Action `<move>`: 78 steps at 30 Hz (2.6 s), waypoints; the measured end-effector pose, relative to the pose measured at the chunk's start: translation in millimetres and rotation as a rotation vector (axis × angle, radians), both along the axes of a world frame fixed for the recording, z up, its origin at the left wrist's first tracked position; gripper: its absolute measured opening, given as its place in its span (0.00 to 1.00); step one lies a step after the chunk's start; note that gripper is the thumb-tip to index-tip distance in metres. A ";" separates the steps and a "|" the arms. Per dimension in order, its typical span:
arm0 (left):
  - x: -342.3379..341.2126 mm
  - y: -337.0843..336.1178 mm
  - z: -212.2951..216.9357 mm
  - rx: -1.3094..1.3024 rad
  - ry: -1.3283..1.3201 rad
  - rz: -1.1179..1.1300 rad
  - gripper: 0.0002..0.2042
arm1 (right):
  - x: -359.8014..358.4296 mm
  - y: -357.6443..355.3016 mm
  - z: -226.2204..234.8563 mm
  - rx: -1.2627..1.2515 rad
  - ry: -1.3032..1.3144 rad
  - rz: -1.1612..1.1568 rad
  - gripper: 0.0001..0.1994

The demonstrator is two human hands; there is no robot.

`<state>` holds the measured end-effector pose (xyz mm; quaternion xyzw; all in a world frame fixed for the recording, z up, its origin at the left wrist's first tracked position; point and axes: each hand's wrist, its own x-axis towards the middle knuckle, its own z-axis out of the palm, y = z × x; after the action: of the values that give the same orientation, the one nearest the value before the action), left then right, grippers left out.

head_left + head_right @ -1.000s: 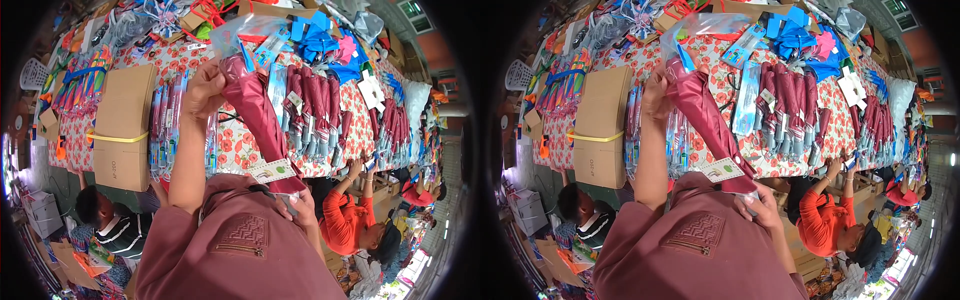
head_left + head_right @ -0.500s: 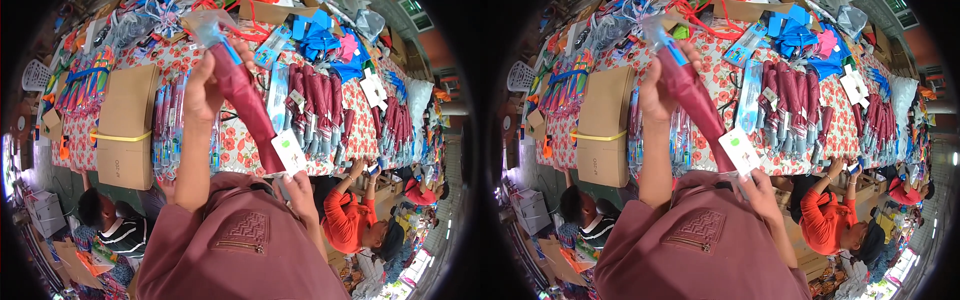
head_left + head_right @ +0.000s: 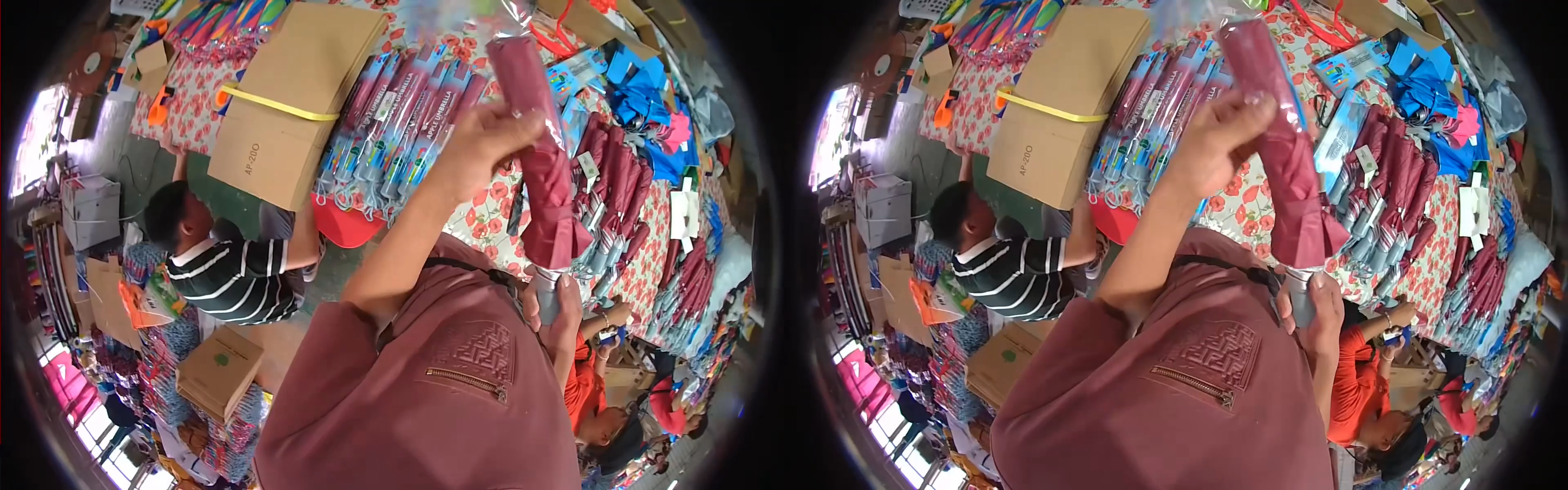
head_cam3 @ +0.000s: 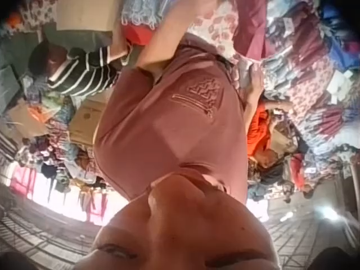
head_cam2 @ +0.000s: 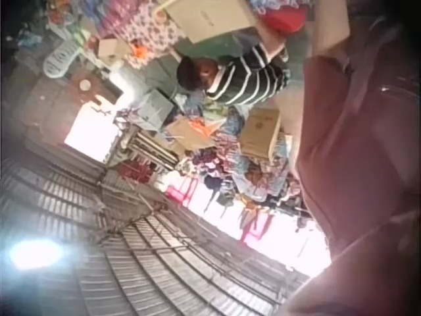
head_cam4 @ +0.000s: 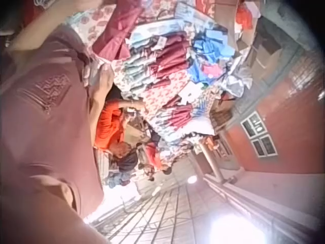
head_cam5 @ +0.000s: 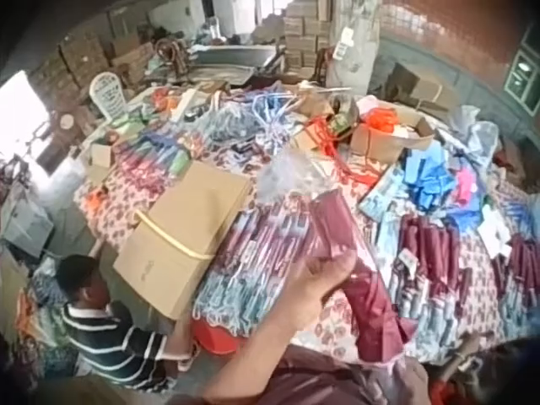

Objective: Packaging folded umbrellas into plastic sleeves and applying labels.

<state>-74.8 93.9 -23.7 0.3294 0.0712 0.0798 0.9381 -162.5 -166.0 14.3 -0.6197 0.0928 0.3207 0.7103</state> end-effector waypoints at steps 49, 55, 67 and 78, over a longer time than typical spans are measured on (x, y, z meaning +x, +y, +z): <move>5.3 -48.2 -11.4 -0.224 0.209 0.172 0.13 | 58.3 48.8 8.5 -0.325 -0.304 0.311 0.21; 0.2 -52.7 -6.5 -0.004 0.214 0.013 0.16 | 62.6 46.5 -2.3 -0.526 -0.445 0.348 0.21; -11.6 -63.9 -9.7 0.135 0.107 -0.089 0.14 | 63.7 41.9 3.0 -0.531 -0.482 0.318 0.21; -26.7 -82.4 8.9 0.262 0.075 -0.067 0.15 | 58.1 31.8 -0.3 -0.451 -0.520 0.240 0.21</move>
<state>-101.5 11.5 -14.8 0.4540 0.0843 0.0446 0.8859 -104.3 -134.2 14.0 -0.8280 -0.0960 0.2052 0.5129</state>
